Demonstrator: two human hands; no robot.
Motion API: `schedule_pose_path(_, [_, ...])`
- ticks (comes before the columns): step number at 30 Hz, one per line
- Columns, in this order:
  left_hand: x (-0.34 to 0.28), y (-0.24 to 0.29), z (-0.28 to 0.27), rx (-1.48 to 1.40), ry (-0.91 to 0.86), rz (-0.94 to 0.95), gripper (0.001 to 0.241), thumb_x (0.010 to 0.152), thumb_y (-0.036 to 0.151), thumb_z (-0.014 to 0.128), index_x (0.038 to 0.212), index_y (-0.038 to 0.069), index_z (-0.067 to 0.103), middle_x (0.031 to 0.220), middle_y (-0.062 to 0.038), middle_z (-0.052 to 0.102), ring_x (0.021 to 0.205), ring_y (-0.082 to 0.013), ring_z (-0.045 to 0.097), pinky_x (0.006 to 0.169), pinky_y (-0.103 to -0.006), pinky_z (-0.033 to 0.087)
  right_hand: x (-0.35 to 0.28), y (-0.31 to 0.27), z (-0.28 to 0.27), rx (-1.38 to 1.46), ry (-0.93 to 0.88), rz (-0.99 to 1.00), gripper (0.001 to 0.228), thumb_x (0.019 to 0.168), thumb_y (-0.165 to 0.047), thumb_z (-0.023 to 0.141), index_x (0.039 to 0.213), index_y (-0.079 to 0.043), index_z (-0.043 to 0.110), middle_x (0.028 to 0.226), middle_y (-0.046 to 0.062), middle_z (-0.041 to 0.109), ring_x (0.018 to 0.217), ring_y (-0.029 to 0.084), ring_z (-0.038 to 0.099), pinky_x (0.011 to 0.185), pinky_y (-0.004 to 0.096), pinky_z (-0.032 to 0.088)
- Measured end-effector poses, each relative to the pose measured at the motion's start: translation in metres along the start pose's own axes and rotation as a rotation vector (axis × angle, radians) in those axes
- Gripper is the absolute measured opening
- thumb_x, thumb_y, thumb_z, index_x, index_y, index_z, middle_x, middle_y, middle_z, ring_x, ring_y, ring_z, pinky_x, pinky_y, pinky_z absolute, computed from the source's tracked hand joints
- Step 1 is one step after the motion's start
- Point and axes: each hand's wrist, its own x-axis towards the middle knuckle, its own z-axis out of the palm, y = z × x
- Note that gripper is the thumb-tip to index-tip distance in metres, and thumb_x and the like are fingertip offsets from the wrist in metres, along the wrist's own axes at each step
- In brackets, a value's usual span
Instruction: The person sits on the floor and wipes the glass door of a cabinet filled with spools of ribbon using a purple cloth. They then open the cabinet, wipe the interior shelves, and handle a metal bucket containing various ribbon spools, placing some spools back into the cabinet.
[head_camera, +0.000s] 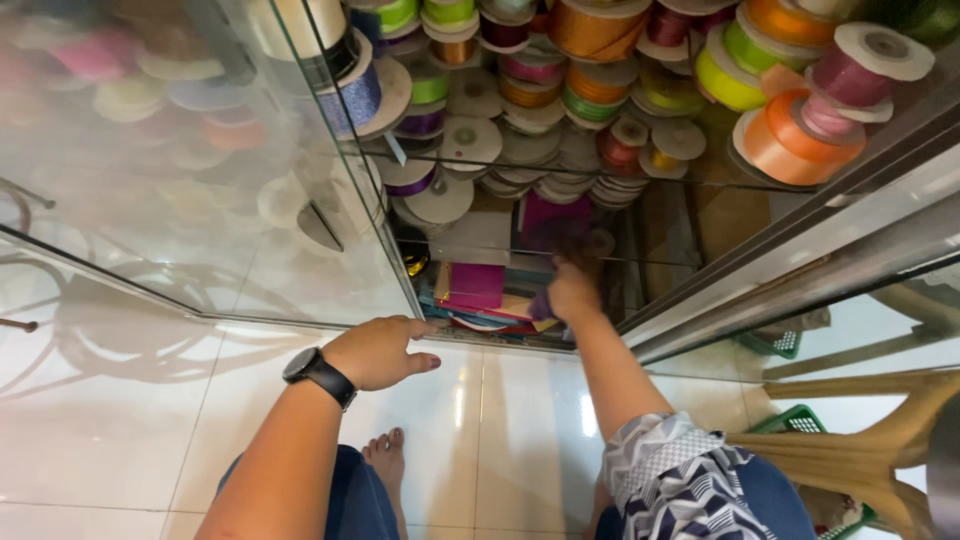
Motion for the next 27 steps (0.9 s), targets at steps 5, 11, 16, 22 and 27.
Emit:
schedule_pose_path(5, [0.029,-0.011,0.012,0.039,-0.010,0.039,0.065,0.106,0.049,0.065,0.162,0.017,0.063,0.155,-0.013,0.071,0.146,-0.0364,0.065,0.120,-0.0504,0.054,-0.020,-0.043,0.027,-0.371,0.108,-0.540,0.063,0.103,-0.010,0.055,0.161,-0.032,0.064,0.159,0.008,0.069,0.148,0.034,0.064,0.123,0.048,0.053])
schedule_pose_path(11, [0.028,0.000,0.001,0.017,-0.008,0.077,0.066,0.106,0.050,0.064,0.163,0.017,0.062,0.157,-0.017,0.069,0.148,-0.0426,0.062,0.124,-0.0535,0.051,-0.042,-0.045,0.000,-0.061,0.034,-0.680,0.045,0.104,0.001,0.049,0.135,-0.009,0.080,0.147,0.021,0.074,0.146,0.041,0.063,0.125,0.051,0.049])
schedule_pose_path(16, [0.018,-0.013,0.000,-0.008,-0.006,0.056,0.066,0.105,0.050,0.064,0.163,0.019,0.063,0.157,-0.017,0.069,0.147,-0.0418,0.063,0.123,-0.0529,0.052,0.002,0.026,-0.018,0.019,0.163,-0.148,0.057,0.103,-0.001,0.046,0.156,-0.003,0.067,0.154,0.024,0.069,0.153,0.035,0.058,0.132,0.045,0.043])
schedule_pose_path(22, [0.004,-0.010,-0.011,-0.042,0.024,0.052,0.066,0.107,0.049,0.064,0.166,0.020,0.060,0.158,-0.015,0.068,0.148,-0.0392,0.063,0.122,-0.0511,0.053,-0.019,0.011,-0.040,0.007,0.251,0.049,0.052,0.108,-0.016,0.045,0.154,-0.008,0.067,0.155,0.024,0.067,0.154,0.037,0.055,0.132,0.050,0.038])
schedule_pose_path(27, [0.036,-0.003,0.002,0.005,0.042,0.145,0.066,0.108,0.050,0.064,0.166,0.020,0.059,0.158,-0.017,0.067,0.147,-0.0408,0.063,0.122,-0.0526,0.053,-0.023,-0.015,0.050,-0.631,0.730,-0.659,0.045,0.100,-0.006,0.063,0.143,-0.006,0.076,0.134,0.022,0.077,0.134,0.036,0.071,0.120,0.048,0.052])
